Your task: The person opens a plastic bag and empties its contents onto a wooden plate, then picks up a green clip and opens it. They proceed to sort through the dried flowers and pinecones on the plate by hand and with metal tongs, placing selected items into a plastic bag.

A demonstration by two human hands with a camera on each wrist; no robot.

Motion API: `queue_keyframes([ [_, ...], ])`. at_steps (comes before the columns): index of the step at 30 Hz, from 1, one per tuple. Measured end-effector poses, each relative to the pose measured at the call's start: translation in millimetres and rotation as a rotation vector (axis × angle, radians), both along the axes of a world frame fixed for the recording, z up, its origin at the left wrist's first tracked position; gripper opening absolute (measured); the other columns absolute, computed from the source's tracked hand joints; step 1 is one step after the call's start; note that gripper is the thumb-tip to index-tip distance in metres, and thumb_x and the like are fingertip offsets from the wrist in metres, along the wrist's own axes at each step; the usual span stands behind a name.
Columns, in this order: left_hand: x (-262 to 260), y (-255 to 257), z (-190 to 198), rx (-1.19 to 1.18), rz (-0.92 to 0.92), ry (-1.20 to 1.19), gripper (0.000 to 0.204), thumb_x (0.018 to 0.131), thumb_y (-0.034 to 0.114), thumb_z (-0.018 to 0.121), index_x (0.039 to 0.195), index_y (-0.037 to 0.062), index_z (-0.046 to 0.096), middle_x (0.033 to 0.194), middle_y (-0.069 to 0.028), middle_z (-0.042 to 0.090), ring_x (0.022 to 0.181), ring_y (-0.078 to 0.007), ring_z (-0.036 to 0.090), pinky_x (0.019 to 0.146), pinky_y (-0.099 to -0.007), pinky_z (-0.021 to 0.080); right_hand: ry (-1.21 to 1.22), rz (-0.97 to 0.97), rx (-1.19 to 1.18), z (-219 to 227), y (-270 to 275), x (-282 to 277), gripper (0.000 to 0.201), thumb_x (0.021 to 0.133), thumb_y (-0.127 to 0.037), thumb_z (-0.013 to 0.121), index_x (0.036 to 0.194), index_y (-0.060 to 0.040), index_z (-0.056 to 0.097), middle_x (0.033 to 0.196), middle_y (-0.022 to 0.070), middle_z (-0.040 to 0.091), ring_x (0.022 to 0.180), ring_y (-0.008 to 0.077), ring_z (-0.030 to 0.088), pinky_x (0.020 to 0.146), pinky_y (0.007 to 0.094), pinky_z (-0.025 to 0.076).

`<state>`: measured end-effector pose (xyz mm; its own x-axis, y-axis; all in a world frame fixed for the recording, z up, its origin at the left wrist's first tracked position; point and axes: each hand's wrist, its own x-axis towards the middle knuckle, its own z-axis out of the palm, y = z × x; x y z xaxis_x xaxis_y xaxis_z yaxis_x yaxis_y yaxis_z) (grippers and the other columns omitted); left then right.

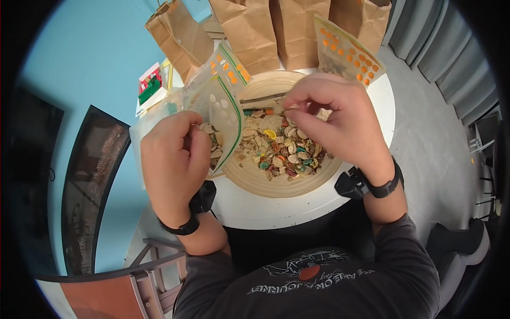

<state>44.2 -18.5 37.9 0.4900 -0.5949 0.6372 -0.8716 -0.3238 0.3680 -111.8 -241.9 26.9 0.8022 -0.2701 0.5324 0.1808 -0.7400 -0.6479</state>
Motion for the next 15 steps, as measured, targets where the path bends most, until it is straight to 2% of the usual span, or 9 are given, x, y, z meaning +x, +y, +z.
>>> queue_keyframes([
  [2, 0, 3, 1, 0.001, 0.003, 0.028, 0.012, 0.088, 0.000, 0.065, 0.097, -0.0025, 0.073, 0.072, -0.0110, 0.063, 0.057, -0.0140, 0.055, 0.058, -0.0295, 0.044, -0.077, 0.036, 0.002, 8, 18, 16, 0.017, 0.086, -0.002, 0.078, 0.103, -0.0015, 0.077, 0.091, 0.0099, 0.074, 0.076, 0.0185, 0.072, 0.067, 0.0312, 0.057],
  [3, 0, 6, 2, 0.005, -0.004, 0.024, 0.012, 0.088, 0.000, 0.065, 0.097, -0.0025, 0.073, 0.072, -0.0110, 0.063, 0.057, -0.0140, 0.055, 0.058, -0.0295, 0.044, -0.119, 0.138, -0.021, 11, 27, 30, 0.017, 0.087, -0.006, 0.080, 0.104, -0.0015, 0.077, 0.091, 0.0108, 0.074, 0.077, 0.0198, 0.073, 0.067, 0.0316, 0.057],
  [4, 1, 9, 3, 0.006, 0.013, 0.015, 0.013, 0.087, 0.000, 0.065, 0.096, -0.0028, 0.073, 0.073, -0.0137, 0.065, 0.059, -0.0194, 0.059, 0.059, -0.0316, 0.047, -0.162, 0.239, -0.043, 14, 31, 40, 0.019, 0.088, -0.010, 0.082, 0.105, -0.0016, 0.078, 0.092, 0.0117, 0.075, 0.078, 0.0211, 0.073, 0.066, 0.0321, 0.058],
  [5, 4, 12, 5, 0.007, 0.031, 0.004, 0.014, 0.087, 0.000, 0.064, 0.096, -0.0032, 0.073, 0.074, -0.0165, 0.066, 0.060, -0.0248, 0.064, 0.060, -0.0338, 0.050, -0.051, 0.213, -0.101, 16, 30, 46, 0.028, 0.089, -0.019, 0.084, 0.111, -0.0020, 0.078, 0.096, 0.0143, 0.076, 0.080, 0.0237, 0.075, 0.066, 0.0331, 0.059],
  [6, 9, 17, 5, 0.010, 0.028, 0.000, 0.014, 0.087, 0.000, 0.064, 0.096, -0.0032, 0.073, 0.074, -0.0165, 0.066, 0.060, -0.0248, 0.064, 0.060, -0.0338, 0.050, -0.056, 0.209, -0.098, 18, 24, 51, 0.028, 0.089, -0.019, 0.084, 0.111, -0.0020, 0.078, 0.096, 0.0143, 0.076, 0.080, 0.0237, 0.075, 0.066, 0.0331, 0.059],
  [8, 21, 31, 1, -0.085, 0.133, 0.086, 0.017, 0.088, 0.001, 0.064, 0.099, -0.0035, 0.075, 0.074, -0.0125, 0.069, 0.062, -0.0169, 0.063, 0.062, -0.0297, 0.050, 0.257, 0.076, -0.179, 21, 1, 62, 0.037, 0.088, -0.023, 0.085, 0.116, -0.0017, 0.077, 0.099, 0.0170, 0.077, 0.085, 0.0281, 0.076, 0.072, 0.0376, 0.059],
  [10, 39, 41, -4, -0.199, 0.187, 0.158, 0.018, 0.088, 0.002, 0.064, 0.101, -0.0040, 0.076, 0.075, -0.0100, 0.070, 0.064, -0.0135, 0.063, 0.062, -0.0282, 0.049, 0.442, 0.015, -0.411, -4, -27, 82, 0.043, 0.085, -0.026, 0.086, 0.118, -0.0002, 0.076, 0.102, 0.0193, 0.077, 0.093, 0.0337, 0.076, 0.080, 0.0423, 0.060],
  [12, 51, 52, -5, -0.309, 0.227, 0.231, 0.020, 0.089, 0.003, 0.064, 0.102, -0.0044, 0.077, 0.076, -0.0076, 0.071, 0.066, -0.0100, 0.062, 0.063, -0.0266, 0.049, 0.598, -0.055, -0.439, -22, -34, 92, 0.045, 0.081, -0.025, 0.087, 0.115, 0.0013, 0.076, 0.102, 0.0208, 0.077, 0.099, 0.0370, 0.075, 0.087, 0.0450, 0.059],
  [15, 61, 60, -4, -0.403, 0.303, 0.348, 0.022, 0.093, 0.003, 0.061, 0.105, -0.0056, 0.077, 0.082, -0.0046, 0.071, 0.072, -0.0071, 0.061, 0.065, -0.0235, 0.048, 0.704, -0.031, -0.522, -41, -40, 109, 0.044, 0.080, -0.023, 0.087, 0.115, -0.0004, 0.077, 0.103, 0.0207, 0.077, 0.101, 0.0375, 0.075, 0.086, 0.0452, 0.060],
])
